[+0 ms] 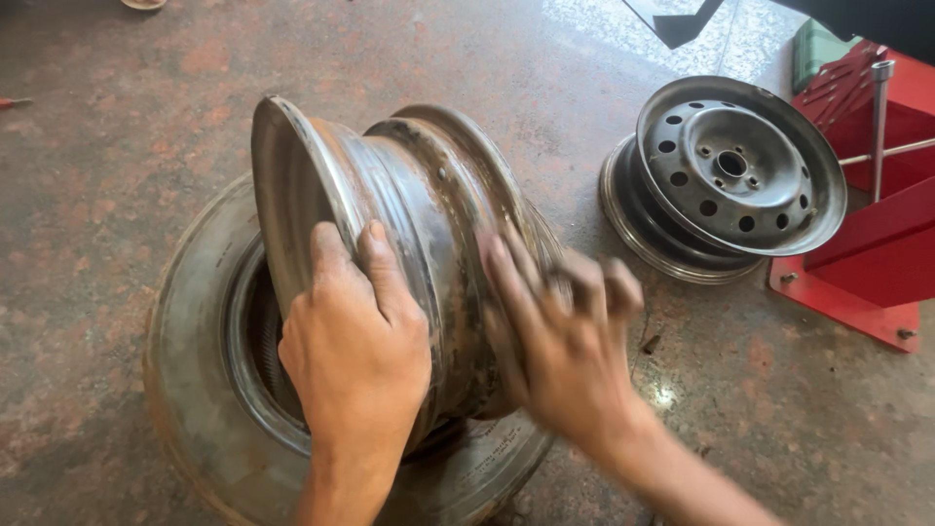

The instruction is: The person scrubs the surface of a metal car wheel rim using a small abrasive block. The rim is positioned upright on top of a tire on the floor. The person rotates the rim with one hand while scrubbing the surface with the other, working around the circumference of the metal part.

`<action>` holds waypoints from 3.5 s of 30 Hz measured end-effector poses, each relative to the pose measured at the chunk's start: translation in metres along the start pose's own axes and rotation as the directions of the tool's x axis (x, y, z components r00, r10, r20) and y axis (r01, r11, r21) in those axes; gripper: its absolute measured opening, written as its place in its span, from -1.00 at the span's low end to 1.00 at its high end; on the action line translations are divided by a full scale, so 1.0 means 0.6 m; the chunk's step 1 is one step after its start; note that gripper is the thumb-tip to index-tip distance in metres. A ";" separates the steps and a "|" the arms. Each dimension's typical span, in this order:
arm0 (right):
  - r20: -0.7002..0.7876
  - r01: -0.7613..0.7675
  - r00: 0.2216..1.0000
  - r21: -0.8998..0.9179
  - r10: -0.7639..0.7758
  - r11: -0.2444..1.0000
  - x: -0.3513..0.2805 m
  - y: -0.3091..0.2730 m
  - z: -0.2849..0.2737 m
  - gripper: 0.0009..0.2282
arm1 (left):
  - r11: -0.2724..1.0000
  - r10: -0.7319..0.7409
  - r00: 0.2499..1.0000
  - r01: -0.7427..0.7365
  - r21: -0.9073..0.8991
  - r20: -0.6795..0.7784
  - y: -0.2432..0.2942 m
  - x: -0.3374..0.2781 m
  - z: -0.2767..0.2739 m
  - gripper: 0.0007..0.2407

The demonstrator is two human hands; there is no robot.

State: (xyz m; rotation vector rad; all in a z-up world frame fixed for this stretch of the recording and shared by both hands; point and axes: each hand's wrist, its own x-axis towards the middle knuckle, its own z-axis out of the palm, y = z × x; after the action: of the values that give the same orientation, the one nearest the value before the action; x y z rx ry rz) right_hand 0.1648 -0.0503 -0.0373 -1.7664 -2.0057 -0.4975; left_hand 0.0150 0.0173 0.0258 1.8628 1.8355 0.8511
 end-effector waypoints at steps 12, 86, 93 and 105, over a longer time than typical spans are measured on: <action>0.106 -0.591 0.746 0.560 0.658 0.580 -0.016 -0.005 -0.050 -0.82 | 0.996 0.044 0.999 -0.044 -0.072 0.000 0.005 0.000 -0.003 -0.70; 0.017 -0.118 0.993 -0.040 0.118 0.992 0.226 0.103 0.060 -0.73 | 0.935 0.352 0.920 -0.356 0.008 -0.175 -0.018 -0.009 0.010 -0.49; -0.099 -0.230 0.967 0.042 0.233 0.972 0.059 0.044 0.001 -0.73 | 0.938 0.329 0.932 -0.341 -0.060 -0.154 -0.020 -0.013 0.011 -0.50; -0.020 -0.279 0.960 0.015 0.279 0.960 0.086 0.052 -0.009 -0.80 | 0.920 0.388 0.919 -0.382 0.085 -0.068 -0.026 0.000 0.021 -0.45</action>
State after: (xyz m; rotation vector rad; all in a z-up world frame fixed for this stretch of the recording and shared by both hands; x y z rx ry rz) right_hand 0.1904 -0.0054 -0.0057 -1.9852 -1.7018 -0.4107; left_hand 0.0116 0.0203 0.0060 2.3135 1.5821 1.0180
